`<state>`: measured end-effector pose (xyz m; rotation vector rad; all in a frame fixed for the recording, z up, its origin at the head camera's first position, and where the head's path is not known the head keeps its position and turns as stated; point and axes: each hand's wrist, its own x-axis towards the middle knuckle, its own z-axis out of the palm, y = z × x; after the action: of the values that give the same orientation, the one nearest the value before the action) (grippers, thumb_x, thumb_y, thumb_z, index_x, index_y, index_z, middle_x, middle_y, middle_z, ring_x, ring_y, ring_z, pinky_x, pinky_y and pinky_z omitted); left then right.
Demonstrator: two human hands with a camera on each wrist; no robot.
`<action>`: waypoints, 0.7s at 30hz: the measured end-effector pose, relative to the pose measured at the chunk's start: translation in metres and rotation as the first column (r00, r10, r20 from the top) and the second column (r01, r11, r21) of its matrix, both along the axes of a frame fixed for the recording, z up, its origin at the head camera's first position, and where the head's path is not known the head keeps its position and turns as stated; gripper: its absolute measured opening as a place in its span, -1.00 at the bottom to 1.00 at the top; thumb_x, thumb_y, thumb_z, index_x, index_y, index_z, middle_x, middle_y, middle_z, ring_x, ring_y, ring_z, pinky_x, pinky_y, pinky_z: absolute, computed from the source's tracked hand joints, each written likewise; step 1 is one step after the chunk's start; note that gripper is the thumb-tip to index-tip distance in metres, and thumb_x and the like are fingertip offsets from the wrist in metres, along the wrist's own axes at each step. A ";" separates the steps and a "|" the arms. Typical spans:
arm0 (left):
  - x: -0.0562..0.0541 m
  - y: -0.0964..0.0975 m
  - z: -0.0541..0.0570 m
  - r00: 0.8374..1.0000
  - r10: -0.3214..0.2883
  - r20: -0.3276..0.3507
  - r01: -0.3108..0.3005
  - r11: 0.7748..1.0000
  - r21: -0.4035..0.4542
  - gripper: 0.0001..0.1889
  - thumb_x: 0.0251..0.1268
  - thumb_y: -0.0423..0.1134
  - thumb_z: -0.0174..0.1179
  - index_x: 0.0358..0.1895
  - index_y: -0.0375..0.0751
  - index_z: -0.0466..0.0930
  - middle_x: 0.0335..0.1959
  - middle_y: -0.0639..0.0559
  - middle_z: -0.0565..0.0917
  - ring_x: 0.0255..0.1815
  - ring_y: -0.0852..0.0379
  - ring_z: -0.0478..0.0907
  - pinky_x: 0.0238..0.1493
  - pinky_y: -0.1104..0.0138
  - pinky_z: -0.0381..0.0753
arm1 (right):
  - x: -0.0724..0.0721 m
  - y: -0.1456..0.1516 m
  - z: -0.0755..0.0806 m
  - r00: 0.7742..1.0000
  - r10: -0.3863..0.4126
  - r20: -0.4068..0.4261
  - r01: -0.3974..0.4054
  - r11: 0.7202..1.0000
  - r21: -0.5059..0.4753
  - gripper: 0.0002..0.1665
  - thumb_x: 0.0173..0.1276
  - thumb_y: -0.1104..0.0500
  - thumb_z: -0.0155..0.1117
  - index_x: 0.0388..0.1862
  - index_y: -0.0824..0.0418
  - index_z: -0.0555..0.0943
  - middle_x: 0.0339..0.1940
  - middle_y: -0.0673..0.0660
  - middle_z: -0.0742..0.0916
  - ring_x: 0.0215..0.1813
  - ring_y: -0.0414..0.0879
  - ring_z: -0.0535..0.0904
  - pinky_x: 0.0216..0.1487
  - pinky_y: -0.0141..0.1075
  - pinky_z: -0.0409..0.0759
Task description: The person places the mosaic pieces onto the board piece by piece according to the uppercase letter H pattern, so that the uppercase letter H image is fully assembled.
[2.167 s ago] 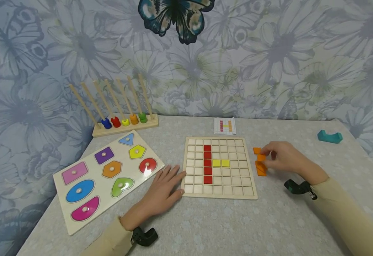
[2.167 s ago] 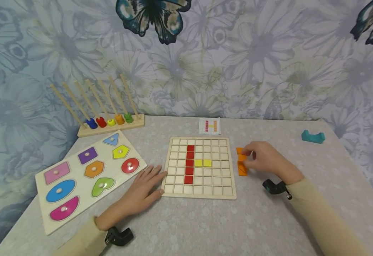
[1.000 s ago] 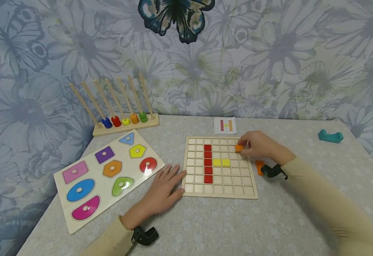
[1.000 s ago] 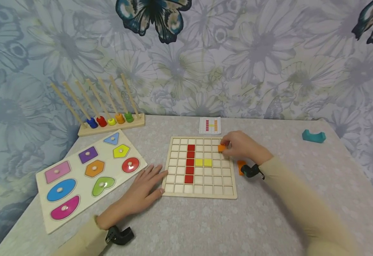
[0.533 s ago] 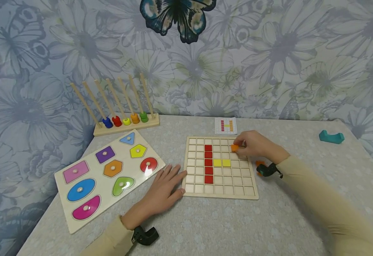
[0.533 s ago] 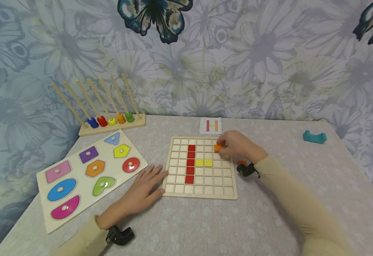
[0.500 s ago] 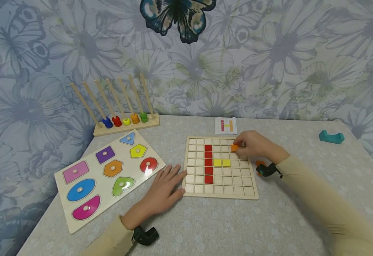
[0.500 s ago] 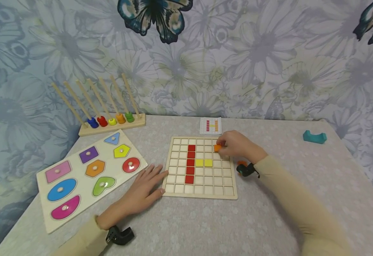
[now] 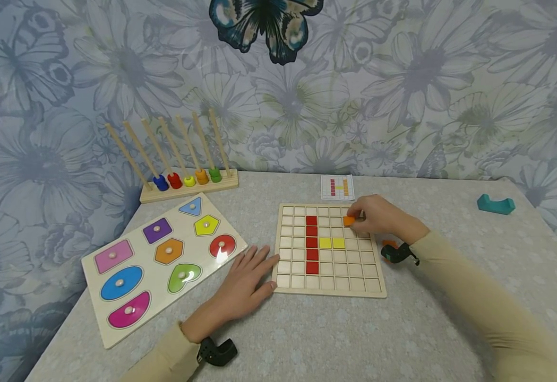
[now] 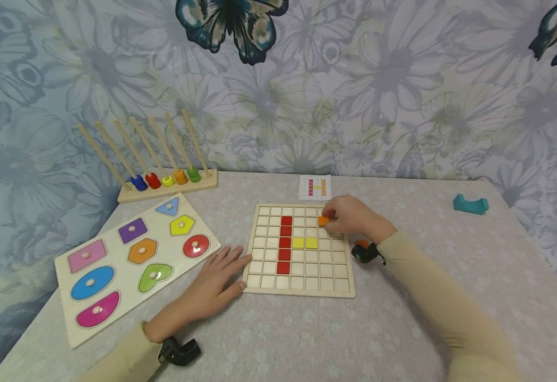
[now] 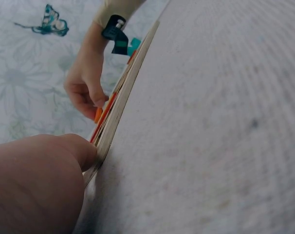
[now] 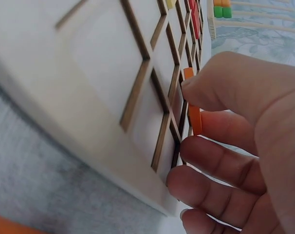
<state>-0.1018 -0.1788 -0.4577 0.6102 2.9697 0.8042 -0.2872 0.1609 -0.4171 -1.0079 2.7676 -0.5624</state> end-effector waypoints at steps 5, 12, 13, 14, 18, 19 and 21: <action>-0.001 0.000 0.000 1.000 -0.002 0.010 0.002 1.000 -0.011 -0.42 0.45 -0.09 0.12 0.49 -0.14 0.40 0.58 -0.28 0.30 0.65 -0.39 0.05 0.57 -0.32 -0.04 | 0.000 -0.001 -0.001 1.000 -0.012 0.012 0.012 1.000 -0.001 -0.66 0.21 0.18 0.46 -0.04 0.29 0.78 -0.16 0.14 0.79 -0.22 -0.11 0.63 -0.10 -0.16 0.67; 0.000 0.000 0.001 1.000 0.001 0.019 -0.001 1.000 -0.006 -0.42 0.45 -0.09 0.12 0.49 -0.14 0.39 0.58 -0.28 0.30 0.65 -0.39 0.05 0.57 -0.32 -0.05 | 0.000 -0.002 -0.001 1.000 -0.018 0.013 0.018 1.000 0.002 -0.68 0.21 0.19 0.46 -0.07 0.28 0.78 -0.17 0.15 0.78 -0.21 -0.10 0.62 -0.10 -0.15 0.66; 0.000 0.000 0.001 1.000 0.002 0.024 -0.001 1.000 -0.009 -0.42 0.45 -0.09 0.12 0.50 -0.14 0.39 0.58 -0.28 0.29 0.65 -0.38 0.04 0.58 -0.32 -0.06 | 0.000 -0.002 -0.001 1.000 -0.019 0.013 0.019 1.000 0.004 -0.68 0.21 0.19 0.46 -0.07 0.28 0.78 -0.17 0.15 0.78 -0.21 -0.09 0.62 -0.09 -0.15 0.66; 0.000 0.001 0.001 1.000 0.001 0.024 -0.001 1.000 -0.009 -0.42 0.45 -0.09 0.12 0.50 -0.14 0.39 0.58 -0.28 0.29 0.65 -0.38 0.04 0.58 -0.32 -0.06 | 0.000 -0.002 -0.001 1.000 -0.019 0.012 0.019 1.000 0.004 -0.68 0.21 0.19 0.45 -0.07 0.28 0.78 -0.16 0.15 0.78 -0.21 -0.09 0.62 -0.09 -0.15 0.66; 0.000 0.000 0.002 1.000 0.000 0.026 0.000 1.000 -0.010 -0.42 0.46 -0.08 0.12 0.50 -0.14 0.39 0.58 -0.27 0.29 0.65 -0.38 0.04 0.57 -0.32 -0.06 | -0.001 -0.002 -0.001 1.000 -0.025 0.015 0.025 1.000 0.004 -0.69 0.20 0.19 0.45 -0.08 0.28 0.78 -0.17 0.15 0.77 -0.22 -0.09 0.59 -0.10 -0.16 0.64; -0.001 0.000 0.002 1.000 0.000 0.029 0.001 1.000 -0.013 -0.42 0.46 -0.08 0.11 0.50 -0.13 0.39 0.59 -0.27 0.29 0.66 -0.38 0.04 0.57 -0.32 -0.06 | -0.001 -0.002 -0.001 1.000 -0.026 0.015 0.026 1.000 0.004 -0.69 0.20 0.19 0.45 -0.08 0.28 0.79 -0.18 0.14 0.77 -0.23 -0.10 0.59 -0.10 -0.17 0.63; -0.001 0.000 0.002 0.999 0.000 0.032 0.001 1.000 -0.014 -0.42 0.46 -0.08 0.11 0.50 -0.13 0.39 0.59 -0.27 0.28 0.66 -0.38 0.03 0.58 -0.32 -0.07 | -0.001 -0.002 -0.002 1.000 -0.028 0.014 0.028 1.000 0.007 -0.69 0.19 0.19 0.45 -0.09 0.28 0.79 -0.20 0.13 0.77 -0.24 -0.10 0.57 -0.11 -0.17 0.62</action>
<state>-0.1027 -0.1787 -0.4557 0.5917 2.9437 0.7844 -0.2881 0.1590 -0.4187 -0.9618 2.7736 -0.5611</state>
